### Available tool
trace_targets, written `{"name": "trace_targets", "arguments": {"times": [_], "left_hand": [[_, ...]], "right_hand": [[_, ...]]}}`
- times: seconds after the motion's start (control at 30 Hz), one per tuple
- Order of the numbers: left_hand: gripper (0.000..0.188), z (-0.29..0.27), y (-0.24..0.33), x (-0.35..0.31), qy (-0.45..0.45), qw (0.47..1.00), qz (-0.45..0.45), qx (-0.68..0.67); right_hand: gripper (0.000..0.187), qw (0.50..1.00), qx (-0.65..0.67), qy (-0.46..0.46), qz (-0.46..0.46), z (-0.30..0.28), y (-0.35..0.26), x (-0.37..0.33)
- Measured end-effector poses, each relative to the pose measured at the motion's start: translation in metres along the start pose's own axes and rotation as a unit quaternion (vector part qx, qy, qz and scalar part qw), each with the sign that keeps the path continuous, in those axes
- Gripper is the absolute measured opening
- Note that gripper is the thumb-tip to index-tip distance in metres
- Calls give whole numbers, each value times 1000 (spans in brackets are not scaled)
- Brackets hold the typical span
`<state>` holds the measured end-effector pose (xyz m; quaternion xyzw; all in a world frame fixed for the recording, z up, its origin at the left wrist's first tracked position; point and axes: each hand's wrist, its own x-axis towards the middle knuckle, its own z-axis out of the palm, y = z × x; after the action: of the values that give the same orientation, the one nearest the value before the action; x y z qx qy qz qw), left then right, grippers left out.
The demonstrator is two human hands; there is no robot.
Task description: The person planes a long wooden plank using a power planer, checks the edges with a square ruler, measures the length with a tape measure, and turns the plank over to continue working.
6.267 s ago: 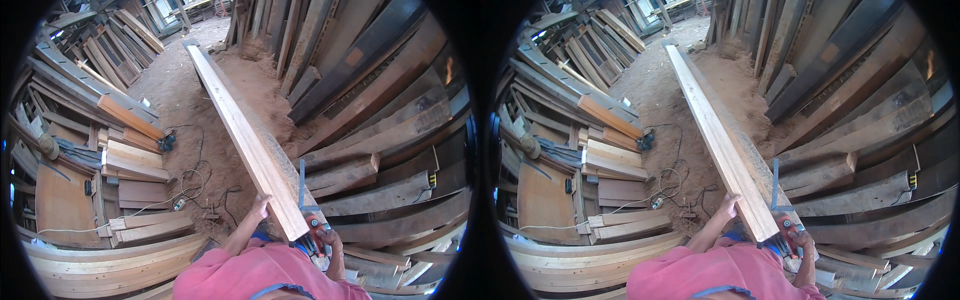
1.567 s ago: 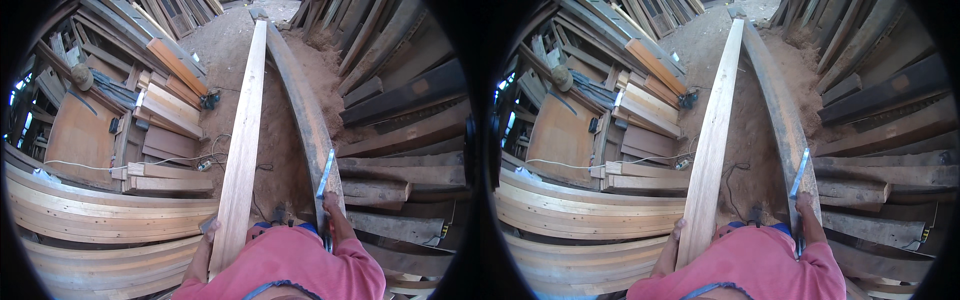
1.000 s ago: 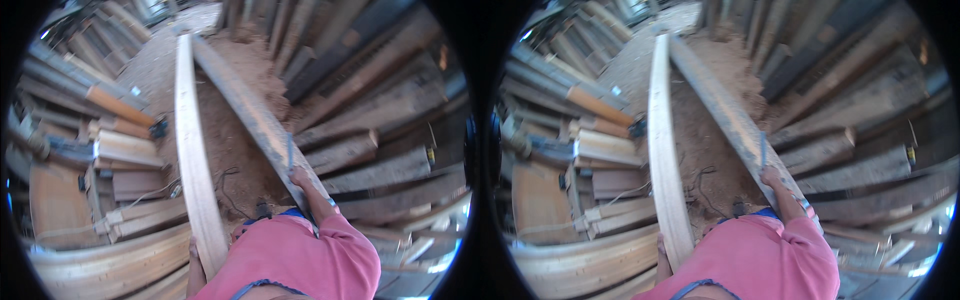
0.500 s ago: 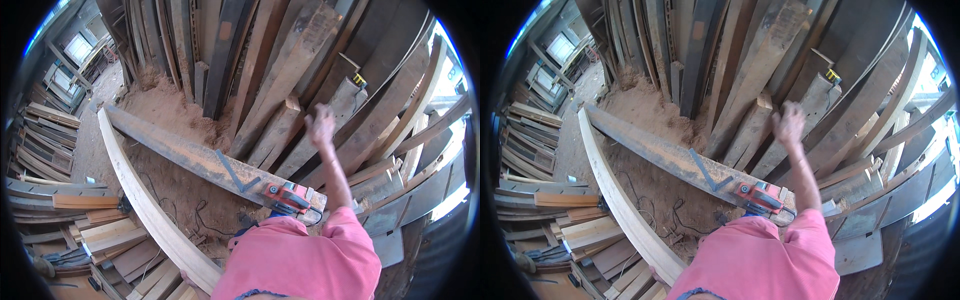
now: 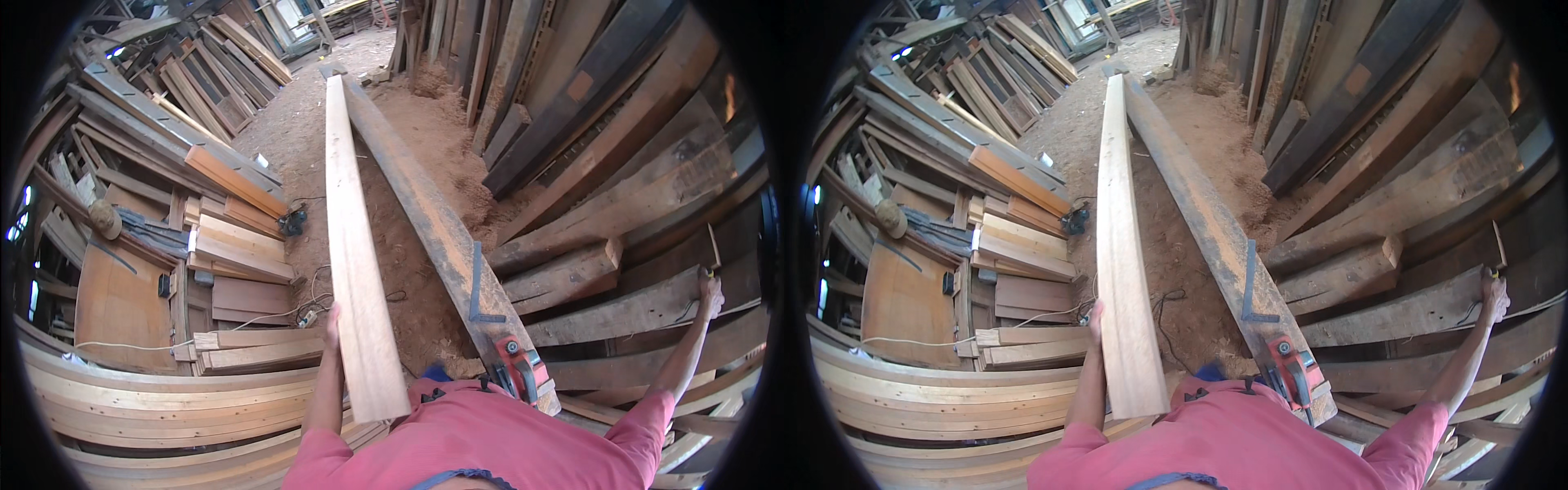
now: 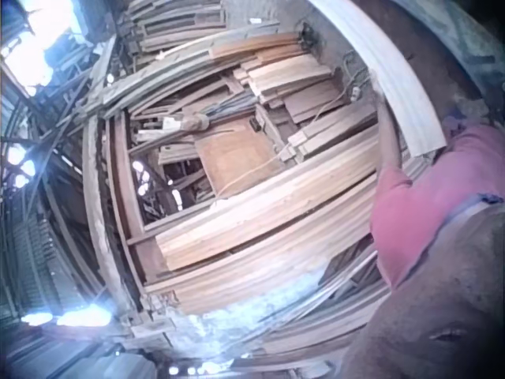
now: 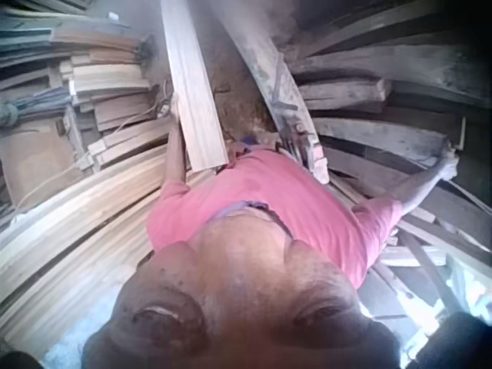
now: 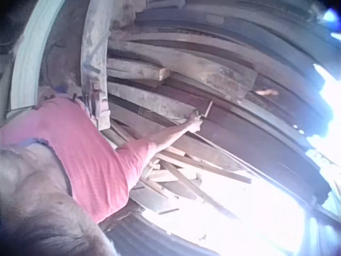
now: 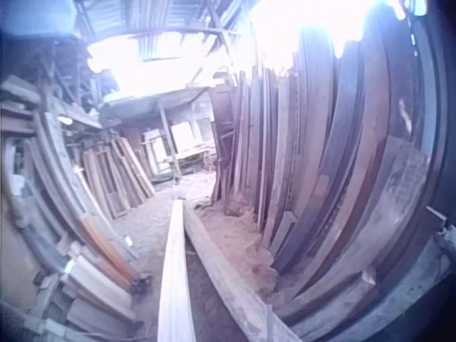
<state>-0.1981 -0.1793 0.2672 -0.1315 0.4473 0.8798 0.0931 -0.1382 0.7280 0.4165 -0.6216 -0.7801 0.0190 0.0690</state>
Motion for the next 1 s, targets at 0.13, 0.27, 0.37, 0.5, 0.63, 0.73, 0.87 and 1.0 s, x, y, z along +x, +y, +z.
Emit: {"name": "trace_targets", "arguments": {"times": [0.13, 0.27, 0.37, 0.5, 0.63, 0.73, 0.87, 1.0], "left_hand": [[70, 53, -12, 13, 15, 1000, 10, 19], [72, 71, -40, 19, -1, 999, -31, -34], [77, 33, -63, 33, -61, 994, 5, -86], [77, -12, -82, 37, -45, 997, 8, -55], [73, -18, -73, -9, 20, 996, -14, 86], [65, -36, -53, -42, 36, 990, 4, 139], [52, 17, 24, -79, 118, 872, 103, 464], [38, 64, 39, -105, -3, 940, 37, 339]], "right_hand": [[62, 992, 8, 24, -123, 21, 16, 39], [41, 865, 457, -97, -183, 38, 48, 37], [48, 619, 708, -338, -28, 32, 8, -102], [36, 591, 650, -469, -91, 42, -63, -298], [34, 609, 541, -540, -212, 67, -123, -420], [29, 558, 462, -573, -383, 43, -162, -487], [40, 529, 391, -560, -504, 4, -183, -550], [58, 426, 312, -539, -656, -24, -188, -603]]}}
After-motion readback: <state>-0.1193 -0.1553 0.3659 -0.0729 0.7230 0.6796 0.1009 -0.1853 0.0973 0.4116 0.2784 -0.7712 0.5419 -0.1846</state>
